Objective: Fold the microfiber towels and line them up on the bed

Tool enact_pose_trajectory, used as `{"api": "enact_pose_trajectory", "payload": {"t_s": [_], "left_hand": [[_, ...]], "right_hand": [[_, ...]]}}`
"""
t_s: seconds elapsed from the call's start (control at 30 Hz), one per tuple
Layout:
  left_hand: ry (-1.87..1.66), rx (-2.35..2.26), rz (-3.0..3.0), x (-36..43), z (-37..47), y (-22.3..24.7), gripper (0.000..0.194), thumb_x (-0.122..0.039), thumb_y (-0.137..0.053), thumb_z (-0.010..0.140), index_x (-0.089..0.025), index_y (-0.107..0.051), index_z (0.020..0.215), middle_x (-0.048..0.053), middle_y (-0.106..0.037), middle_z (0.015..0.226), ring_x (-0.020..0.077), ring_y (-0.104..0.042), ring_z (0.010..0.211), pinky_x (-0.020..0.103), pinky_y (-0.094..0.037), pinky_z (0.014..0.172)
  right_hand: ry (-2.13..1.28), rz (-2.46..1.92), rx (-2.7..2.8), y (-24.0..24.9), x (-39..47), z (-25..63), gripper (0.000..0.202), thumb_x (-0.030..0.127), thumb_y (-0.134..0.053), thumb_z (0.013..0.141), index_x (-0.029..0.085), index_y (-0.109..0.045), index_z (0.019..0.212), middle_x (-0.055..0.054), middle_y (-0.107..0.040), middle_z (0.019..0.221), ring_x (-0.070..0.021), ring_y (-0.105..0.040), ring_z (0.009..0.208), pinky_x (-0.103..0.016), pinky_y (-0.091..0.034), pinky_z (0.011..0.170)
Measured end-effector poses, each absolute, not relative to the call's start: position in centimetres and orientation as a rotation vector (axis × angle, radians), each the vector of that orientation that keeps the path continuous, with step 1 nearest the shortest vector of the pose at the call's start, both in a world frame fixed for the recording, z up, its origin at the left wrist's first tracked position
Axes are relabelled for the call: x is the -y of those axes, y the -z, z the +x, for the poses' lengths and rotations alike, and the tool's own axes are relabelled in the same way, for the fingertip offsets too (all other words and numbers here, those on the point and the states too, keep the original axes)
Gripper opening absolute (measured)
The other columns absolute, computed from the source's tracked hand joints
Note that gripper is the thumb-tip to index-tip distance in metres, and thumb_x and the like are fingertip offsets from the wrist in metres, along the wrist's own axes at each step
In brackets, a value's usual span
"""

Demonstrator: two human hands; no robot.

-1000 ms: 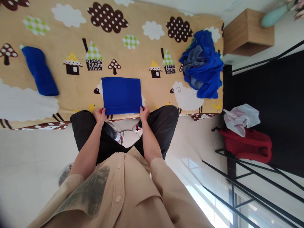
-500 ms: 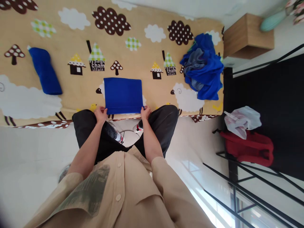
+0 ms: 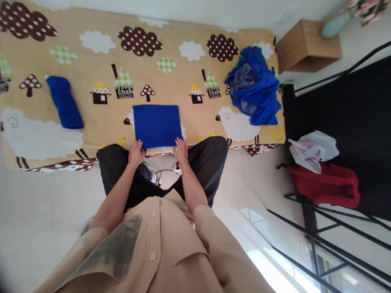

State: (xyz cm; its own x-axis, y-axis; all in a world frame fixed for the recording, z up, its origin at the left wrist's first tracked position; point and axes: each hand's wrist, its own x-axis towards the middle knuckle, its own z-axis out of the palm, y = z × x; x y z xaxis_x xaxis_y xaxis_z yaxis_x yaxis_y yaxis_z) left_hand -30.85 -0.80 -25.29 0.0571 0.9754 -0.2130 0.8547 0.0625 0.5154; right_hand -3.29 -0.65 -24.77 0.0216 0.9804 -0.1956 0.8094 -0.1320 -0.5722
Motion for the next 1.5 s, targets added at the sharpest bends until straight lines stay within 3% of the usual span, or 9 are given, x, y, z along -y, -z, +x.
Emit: {"api": "enact_pose_trajectory", "payload": {"t_s": [0.13, 0.43, 0.67, 0.83, 1.03, 1.2, 1.33, 1.5], "left_hand": [[-0.258, -1.859, 1.833, 0.6, -30.8, 25.1, 0.062, -0.011, -0.046, 0.089, -0.007, -0.051, 0.15, 0.015, -0.047, 0.158, 0.0265, -0.038, 0.152, 0.044, -0.031, 0.125], [-0.107, -1.848, 1.897, -0.3, -30.8, 24.4, 0.06, -0.008, -0.034, 0.094, -0.01, -0.049, 0.152, 0.015, -0.047, 0.158, 0.0259, -0.039, 0.151, 0.05, -0.035, 0.118], [-0.088, -1.804, 1.923, -1.5, -31.9, 24.6, 0.056, -0.007, -0.033, 0.095, -0.014, -0.058, 0.145, 0.014, -0.056, 0.151, 0.0254, -0.049, 0.144, 0.044, -0.036, 0.118], [-0.132, -1.835, 1.878, -0.6, -31.7, 23.7, 0.053, -0.005, -0.04, 0.091, -0.015, -0.066, 0.136, 0.016, -0.06, 0.146, 0.0308, -0.055, 0.138, 0.048, -0.044, 0.112], [-0.145, -2.009, 1.649, 1.2, -31.4, 23.6, 0.05, -0.01, -0.055, 0.083, -0.024, -0.073, 0.127, 0.014, -0.075, 0.121, 0.0337, -0.071, 0.108, 0.052, -0.053, 0.101], [-0.468, -1.93, 1.55, 0.7, -31.9, 24.7, 0.05, -0.011, -0.051, 0.08, -0.014, -0.074, 0.125, 0.015, -0.073, 0.124, 0.0309, -0.067, 0.117, 0.047, -0.05, 0.109], [-0.534, -2.003, 1.445, -0.5, -32.4, 25.7, 0.042, -0.017, -0.056, 0.079, -0.01, -0.075, 0.117, 0.018, -0.073, 0.113, 0.0299, -0.067, 0.112, 0.047, -0.05, 0.108], [-0.524, -2.051, 1.298, -1.3, -32.7, 27.0, 0.034, -0.029, -0.063, 0.081, -0.009, -0.075, 0.106, 0.017, -0.072, 0.101, 0.0276, -0.067, 0.103, 0.045, -0.052, 0.104]], "right_hand": [[-0.784, -2.122, 1.834, 25.3, 0.3, -2.9, 0.064, 0.002, -0.054, 0.084, 0.015, -0.056, 0.146, -0.011, -0.045, 0.161, -0.0223, -0.039, 0.15, -0.043, -0.027, 0.126], [-0.666, -2.224, 1.961, 26.1, -1.0, -2.9, 0.061, 0.003, -0.05, 0.088, 0.015, -0.054, 0.148, -0.012, -0.048, 0.159, -0.0242, -0.041, 0.147, -0.047, -0.031, 0.121], [-0.622, -2.229, 2.027, 25.5, -2.0, -2.2, 0.049, 0.006, -0.043, 0.095, 0.017, -0.066, 0.136, -0.01, -0.058, 0.151, -0.027, -0.048, 0.138, -0.048, -0.035, 0.115], [-0.666, -2.161, 1.918, 25.4, -1.1, -1.7, 0.044, 0.003, -0.05, 0.09, 0.019, -0.073, 0.124, -0.009, -0.064, 0.143, -0.0267, -0.053, 0.132, -0.048, -0.035, 0.115], [-0.723, -2.179, 1.693, 24.8, 0.1, -1.7, 0.043, 0.001, -0.052, 0.086, 0.015, -0.075, 0.119, -0.014, -0.072, 0.128, -0.0259, -0.061, 0.121, -0.044, -0.04, 0.114], [-0.737, -2.1, 1.479, 25.2, 0.0, -1.2, 0.047, 0.001, -0.052, 0.079, 0.014, -0.075, 0.119, -0.011, -0.073, 0.121, -0.0222, -0.062, 0.118, -0.037, -0.043, 0.114], [-0.776, -2.037, 1.367, 26.3, -0.6, -0.4, 0.047, 0.0, -0.055, 0.074, 0.012, -0.074, 0.115, -0.01, -0.073, 0.119, -0.0208, -0.063, 0.116, -0.036, -0.045, 0.112], [-0.821, -2.079, 1.23, 28.3, -1.7, 0.4, 0.03, 0.018, -0.066, 0.081, 0.011, -0.074, 0.109, -0.012, -0.07, 0.114, -0.0207, -0.064, 0.105, -0.038, -0.05, 0.103]]}}
